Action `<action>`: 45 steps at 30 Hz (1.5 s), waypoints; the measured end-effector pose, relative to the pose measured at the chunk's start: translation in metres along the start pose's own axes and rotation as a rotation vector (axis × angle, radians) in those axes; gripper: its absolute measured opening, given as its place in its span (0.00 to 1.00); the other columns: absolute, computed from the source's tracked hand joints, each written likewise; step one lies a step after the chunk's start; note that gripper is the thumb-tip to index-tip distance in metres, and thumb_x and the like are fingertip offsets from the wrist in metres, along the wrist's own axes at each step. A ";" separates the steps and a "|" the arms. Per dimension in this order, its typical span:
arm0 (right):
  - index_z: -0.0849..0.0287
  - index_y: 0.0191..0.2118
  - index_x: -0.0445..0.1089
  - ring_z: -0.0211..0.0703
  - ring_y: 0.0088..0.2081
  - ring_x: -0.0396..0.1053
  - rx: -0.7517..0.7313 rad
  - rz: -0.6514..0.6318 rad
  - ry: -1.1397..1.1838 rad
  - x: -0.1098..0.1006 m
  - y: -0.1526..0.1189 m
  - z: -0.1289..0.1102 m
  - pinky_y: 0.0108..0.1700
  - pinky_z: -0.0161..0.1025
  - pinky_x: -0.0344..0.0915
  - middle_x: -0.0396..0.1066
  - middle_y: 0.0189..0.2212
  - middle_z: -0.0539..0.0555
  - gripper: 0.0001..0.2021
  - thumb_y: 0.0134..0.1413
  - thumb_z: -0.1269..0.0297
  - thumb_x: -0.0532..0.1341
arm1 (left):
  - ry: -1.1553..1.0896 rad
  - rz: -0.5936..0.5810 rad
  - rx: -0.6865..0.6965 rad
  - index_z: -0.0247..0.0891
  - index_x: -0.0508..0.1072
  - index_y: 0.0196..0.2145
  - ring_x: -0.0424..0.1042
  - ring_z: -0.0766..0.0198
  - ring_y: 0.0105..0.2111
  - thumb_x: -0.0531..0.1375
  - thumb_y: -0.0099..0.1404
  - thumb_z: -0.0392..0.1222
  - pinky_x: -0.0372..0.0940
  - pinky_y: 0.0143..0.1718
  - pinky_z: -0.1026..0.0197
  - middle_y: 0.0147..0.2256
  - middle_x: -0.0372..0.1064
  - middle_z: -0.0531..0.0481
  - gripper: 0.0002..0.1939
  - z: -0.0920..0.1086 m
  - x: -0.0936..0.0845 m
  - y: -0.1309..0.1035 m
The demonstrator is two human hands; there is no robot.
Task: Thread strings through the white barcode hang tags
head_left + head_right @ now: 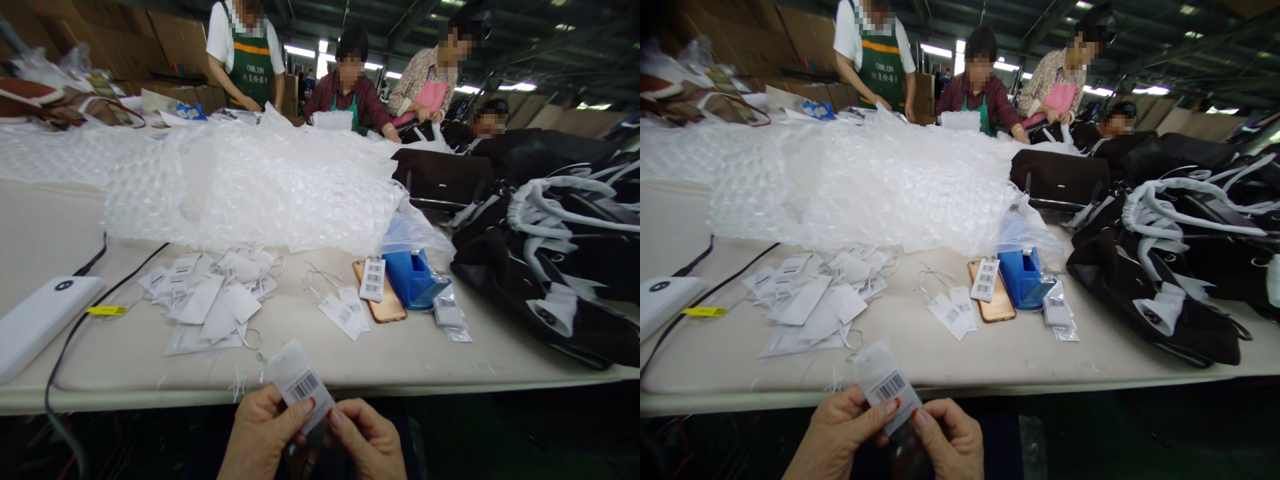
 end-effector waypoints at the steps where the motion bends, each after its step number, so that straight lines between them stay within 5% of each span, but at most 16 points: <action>1: 0.62 0.19 0.72 0.32 0.18 0.61 0.001 0.004 -0.012 0.000 0.000 0.000 0.23 0.30 0.57 0.68 0.14 0.50 0.16 0.34 0.52 0.69 | 0.006 -0.005 -0.001 0.35 0.77 0.22 0.60 0.71 0.17 0.66 0.45 0.47 0.54 0.19 0.68 0.18 0.72 0.50 0.11 0.000 0.000 0.000; 14: 0.63 0.20 0.71 0.30 0.16 0.59 0.052 0.055 0.036 0.001 -0.003 0.001 0.21 0.28 0.55 0.67 0.13 0.49 0.17 0.31 0.52 0.70 | 0.037 -0.007 0.042 0.35 0.76 0.23 0.68 0.63 0.23 0.67 0.43 0.48 0.61 0.25 0.64 0.20 0.73 0.49 0.13 0.013 0.005 -0.001; 20: 0.63 0.21 0.73 0.32 0.18 0.62 0.048 0.065 -0.013 -0.005 -0.001 0.006 0.23 0.30 0.57 0.68 0.13 0.50 0.18 0.31 0.51 0.70 | 0.115 0.050 0.088 0.34 0.74 0.20 0.51 0.73 0.17 0.64 0.48 0.49 0.46 0.19 0.68 0.14 0.61 0.57 0.13 0.022 -0.005 0.009; 38: 0.63 0.21 0.73 0.32 0.18 0.62 0.123 0.048 0.106 -0.003 0.003 0.009 0.22 0.29 0.56 0.71 0.16 0.50 0.16 0.28 0.55 0.72 | 0.076 -0.055 0.018 0.34 0.71 0.19 0.53 0.71 0.18 0.64 0.46 0.49 0.47 0.21 0.66 0.15 0.60 0.57 0.14 0.003 0.008 0.005; 45: 0.64 0.21 0.72 0.31 0.17 0.60 0.118 0.070 0.066 -0.005 0.003 0.011 0.21 0.28 0.54 0.70 0.15 0.51 0.17 0.27 0.54 0.72 | 0.148 0.022 0.071 0.34 0.70 0.19 0.52 0.72 0.18 0.62 0.48 0.47 0.46 0.22 0.67 0.15 0.57 0.58 0.13 0.011 0.000 0.010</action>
Point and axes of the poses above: each hand's wrist, its own y-axis towards the middle knuckle, its own x-axis out of the palm, z = x × y, the point moved 3 cm from there along y, towards the middle knuckle
